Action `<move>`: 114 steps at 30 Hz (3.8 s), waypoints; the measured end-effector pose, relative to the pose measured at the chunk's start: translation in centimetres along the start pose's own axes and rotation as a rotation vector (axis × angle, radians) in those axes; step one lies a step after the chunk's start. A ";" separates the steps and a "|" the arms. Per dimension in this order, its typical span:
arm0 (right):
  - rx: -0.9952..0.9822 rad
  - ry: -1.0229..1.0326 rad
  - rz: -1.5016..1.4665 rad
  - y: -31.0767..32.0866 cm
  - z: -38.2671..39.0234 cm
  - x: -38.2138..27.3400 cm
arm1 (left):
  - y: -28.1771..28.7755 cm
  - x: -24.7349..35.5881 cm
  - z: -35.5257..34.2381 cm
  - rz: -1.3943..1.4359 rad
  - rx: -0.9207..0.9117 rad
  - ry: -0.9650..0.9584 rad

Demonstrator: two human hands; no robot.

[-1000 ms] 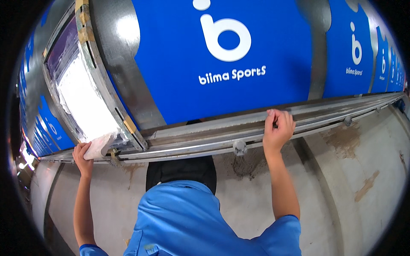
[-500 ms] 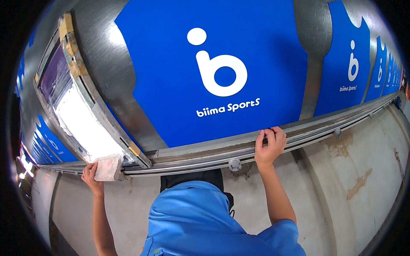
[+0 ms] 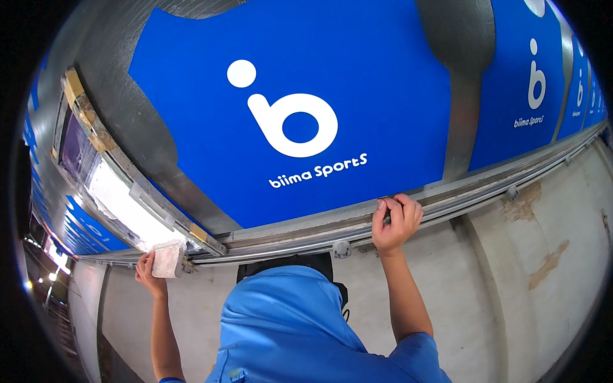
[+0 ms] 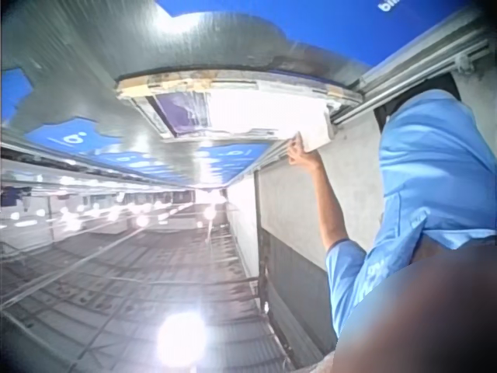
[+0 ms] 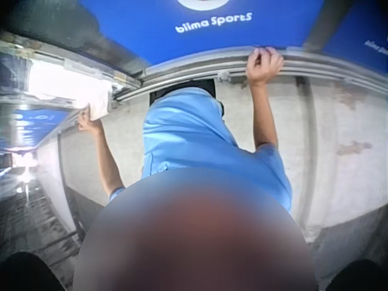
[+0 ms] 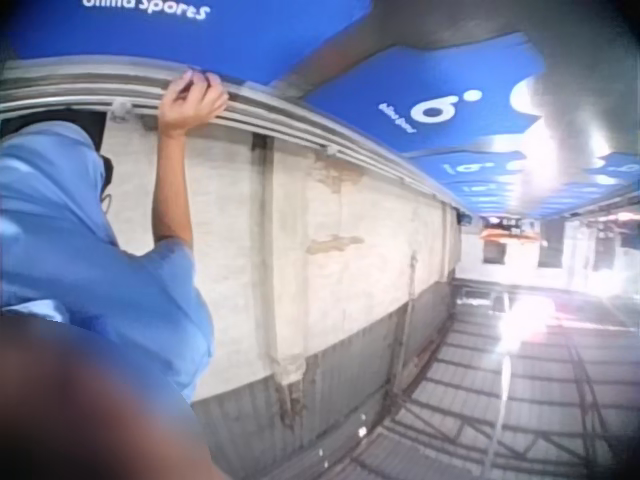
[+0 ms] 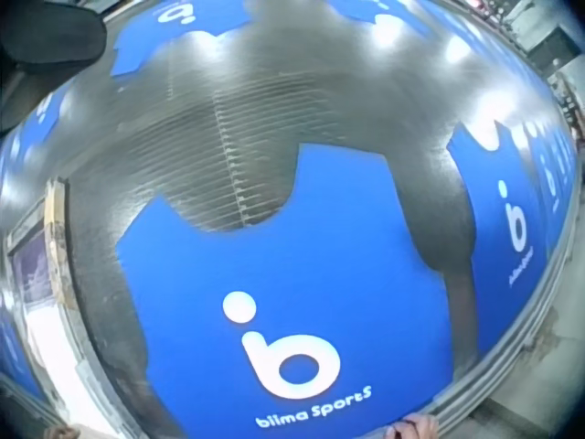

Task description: The person performs screen printing on a long fabric roll using a squeegee and ink. They repeatedly pull the squeegee across the screen to transfer white ink onto the fabric, then lift the screen to reveal the printed logo.

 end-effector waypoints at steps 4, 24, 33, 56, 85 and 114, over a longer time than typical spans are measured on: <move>0.063 -0.010 -0.070 0.0 -0.4 0.0 | 0.3 0.3 0.1 0.015 0.021 0.013; -0.315 0.897 -0.427 -2.8 5.3 -33.4 | 1.4 2.6 -5.1 0.472 0.373 -0.429; -0.292 0.898 -0.104 -6.6 6.1 -39.1 | 1.6 1.8 -7.5 0.709 0.220 -0.433; 0.007 0.936 -0.178 -1.2 11.2 -36.3 | 4.8 3.1 -2.8 0.633 0.468 -0.463; -0.763 0.514 -0.123 -10.1 0.1 -36.9 | 0.9 5.7 -15.5 0.515 0.267 -0.555; 0.106 -0.436 -0.768 -11.9 27.8 25.1 | 7.7 38.8 -5.3 1.986 -0.829 -0.568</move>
Point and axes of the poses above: each hand's wrist, its own z-axis away from the middle knuckle, its own y-axis out of the back of the hand, x = y × z, the point moved 4 cm from there along -z, towards the middle knuckle, and after that the axes turned 5 degrees about -y, right-handed, at the moved point
